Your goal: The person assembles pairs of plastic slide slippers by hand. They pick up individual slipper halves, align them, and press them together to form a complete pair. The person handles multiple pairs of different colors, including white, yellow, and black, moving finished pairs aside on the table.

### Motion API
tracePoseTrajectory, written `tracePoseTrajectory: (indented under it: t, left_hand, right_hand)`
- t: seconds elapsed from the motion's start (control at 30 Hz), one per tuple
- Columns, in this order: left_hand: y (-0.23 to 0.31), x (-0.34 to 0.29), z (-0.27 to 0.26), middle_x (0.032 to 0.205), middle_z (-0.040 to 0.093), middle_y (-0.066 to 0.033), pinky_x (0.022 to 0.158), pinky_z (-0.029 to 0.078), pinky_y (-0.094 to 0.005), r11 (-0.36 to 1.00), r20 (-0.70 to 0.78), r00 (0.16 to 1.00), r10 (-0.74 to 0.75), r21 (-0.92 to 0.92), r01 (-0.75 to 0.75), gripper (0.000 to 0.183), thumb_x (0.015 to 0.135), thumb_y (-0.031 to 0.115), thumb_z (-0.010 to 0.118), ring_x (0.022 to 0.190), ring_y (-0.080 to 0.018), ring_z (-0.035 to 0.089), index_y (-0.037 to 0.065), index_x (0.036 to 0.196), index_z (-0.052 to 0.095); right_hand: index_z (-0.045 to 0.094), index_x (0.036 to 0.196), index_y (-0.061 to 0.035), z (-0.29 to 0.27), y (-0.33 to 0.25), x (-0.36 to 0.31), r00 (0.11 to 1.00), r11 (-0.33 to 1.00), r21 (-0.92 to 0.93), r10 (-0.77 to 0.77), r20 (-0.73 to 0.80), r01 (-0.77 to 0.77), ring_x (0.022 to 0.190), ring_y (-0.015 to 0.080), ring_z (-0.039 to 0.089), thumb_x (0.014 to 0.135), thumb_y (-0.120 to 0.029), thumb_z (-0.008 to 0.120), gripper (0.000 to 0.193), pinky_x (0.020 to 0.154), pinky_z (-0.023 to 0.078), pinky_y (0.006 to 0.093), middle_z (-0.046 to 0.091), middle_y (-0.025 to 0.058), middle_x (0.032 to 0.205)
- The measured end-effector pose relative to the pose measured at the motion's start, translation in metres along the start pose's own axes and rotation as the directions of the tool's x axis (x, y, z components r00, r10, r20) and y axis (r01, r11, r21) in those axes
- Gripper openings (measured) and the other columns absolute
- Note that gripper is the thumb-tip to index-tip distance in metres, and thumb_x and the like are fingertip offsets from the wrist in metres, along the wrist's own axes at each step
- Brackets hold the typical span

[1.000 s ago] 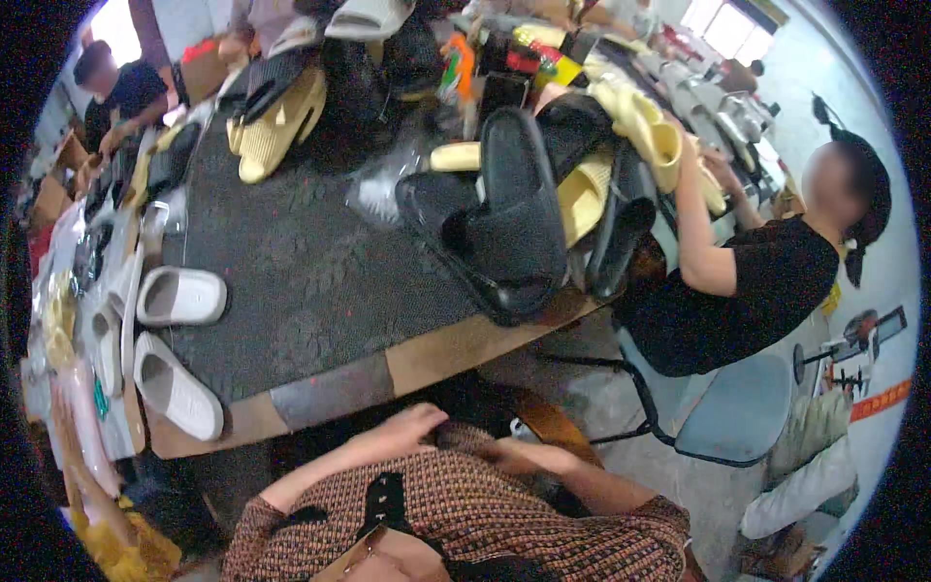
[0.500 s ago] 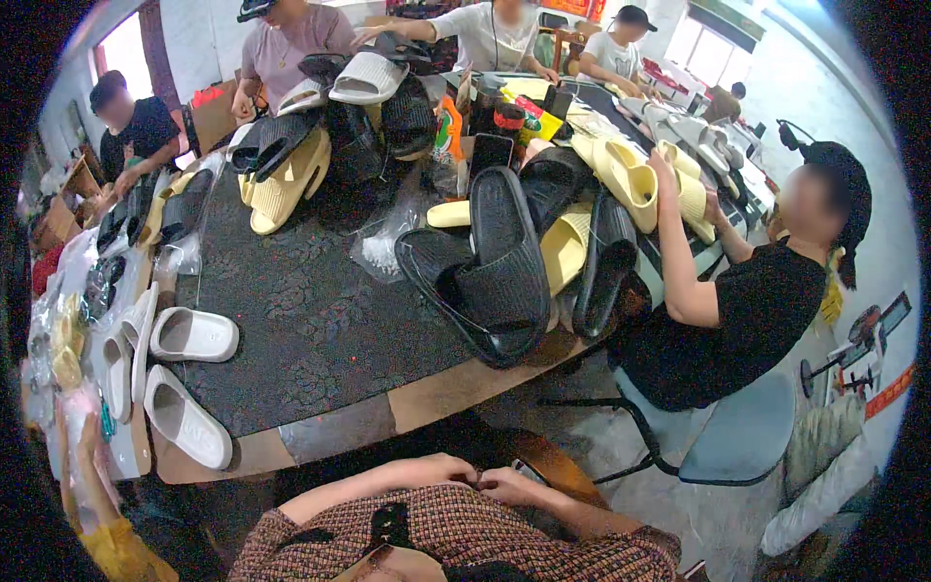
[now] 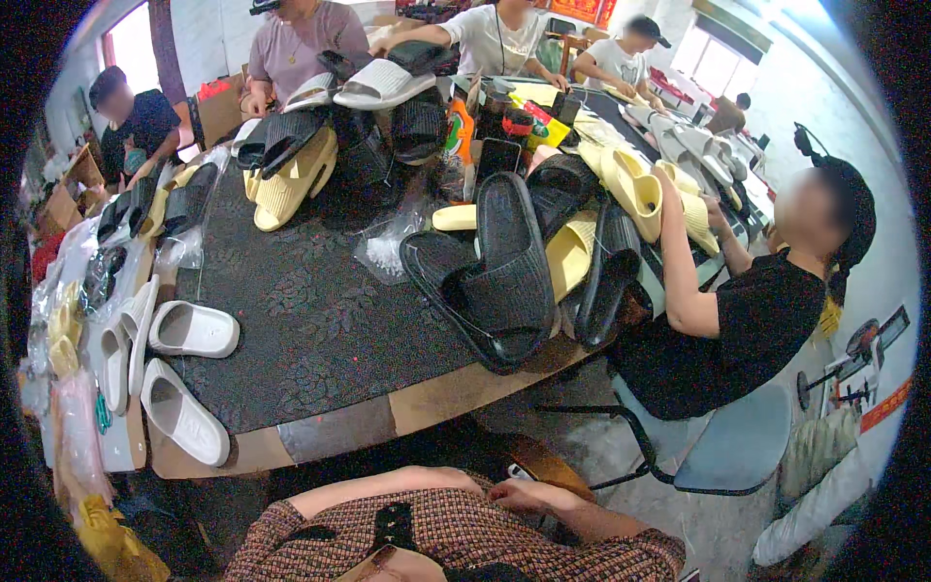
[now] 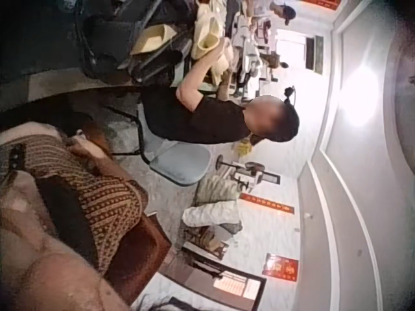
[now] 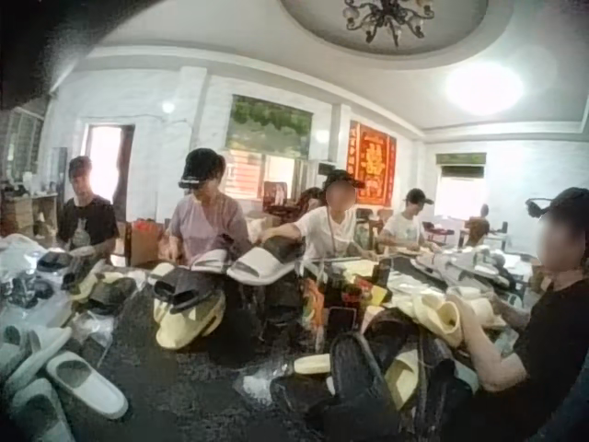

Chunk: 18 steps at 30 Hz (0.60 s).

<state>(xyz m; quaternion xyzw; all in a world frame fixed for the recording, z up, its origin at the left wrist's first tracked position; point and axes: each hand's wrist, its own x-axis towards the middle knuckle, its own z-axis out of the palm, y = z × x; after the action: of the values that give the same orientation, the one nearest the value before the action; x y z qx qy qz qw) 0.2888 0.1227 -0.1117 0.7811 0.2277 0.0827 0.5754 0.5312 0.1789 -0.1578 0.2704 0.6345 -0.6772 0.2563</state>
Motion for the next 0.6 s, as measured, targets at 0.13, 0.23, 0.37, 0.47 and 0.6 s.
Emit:
tracePoseTrajectory:
  t: [0.13,0.23,0.37,0.47,0.6]
  left_hand:
    - [-0.010,0.004,0.010,0.112,0.062,-0.0143,0.085,0.047,-0.0373,0.998,-0.069,0.997,-0.044,0.032,0.047,0.033,0.093,0.026,0.044,0.102,-0.0306,0.060,0.006,0.116,0.058]
    - [-0.022,0.011,0.020,0.112,0.063,-0.0113,0.085,0.047,-0.0382,0.993,-0.079,0.993,-0.087,0.076,0.093,0.034,0.094,0.031,0.044,0.100,-0.0308,0.061,0.009,0.115,0.057]
    - [-0.001,0.006,0.010,0.118,0.060,-0.0120,0.090,0.045,-0.0387,0.971,-0.075,0.970,-0.230,-0.077,0.225,0.031,0.093,0.024,0.042,0.107,-0.0289,0.058,0.010,0.114,0.060]
    - [-0.022,0.012,0.019,0.117,0.060,-0.0126,0.091,0.045,-0.0398,0.999,-0.084,0.995,-0.054,-0.006,0.053,0.029,0.093,0.021,0.042,0.108,-0.0295,0.058,0.010,0.113,0.060]
    - [-0.031,0.015,0.027,0.117,0.061,-0.0127,0.091,0.045,-0.0401,0.998,-0.080,0.995,-0.055,0.032,0.057,0.029,0.093,0.021,0.042,0.107,-0.0300,0.058,0.010,0.113,0.060]
  right_hand:
    - [0.057,0.112,-0.0027,0.003,-0.020,-0.006,0.999,0.985,0.169,0.044,-0.009,-0.042,0.093,0.0122,0.053,0.083,-0.012,0.058,0.030,0.085,0.041,0.0299,0.060,0.0016,0.100]
    - [0.057,0.110,-0.0025,0.003,0.001,0.004,0.999,0.954,0.298,-0.046,0.021,0.037,0.094,0.0131,0.053,0.082,-0.011,0.058,0.030,0.087,0.040,0.0295,0.059,0.0009,0.101]
    - [0.057,0.111,-0.0028,0.010,0.000,0.001,0.998,0.901,0.433,0.044,-0.034,-0.025,0.097,0.0133,0.053,0.081,-0.010,0.059,0.031,0.088,0.040,0.0284,0.060,0.0014,0.103]
    - [0.057,0.112,-0.0034,0.010,-0.008,-0.002,0.997,0.886,0.457,0.074,0.015,-0.073,0.098,0.0135,0.053,0.080,-0.009,0.061,0.033,0.087,0.040,0.0282,0.060,0.0016,0.103]
    - [0.058,0.109,-0.0042,0.007,0.026,0.010,0.999,0.882,0.471,0.000,0.034,-0.016,0.091,0.0113,0.056,0.083,-0.005,0.060,0.027,0.079,0.045,0.0253,0.061,0.0024,0.099]
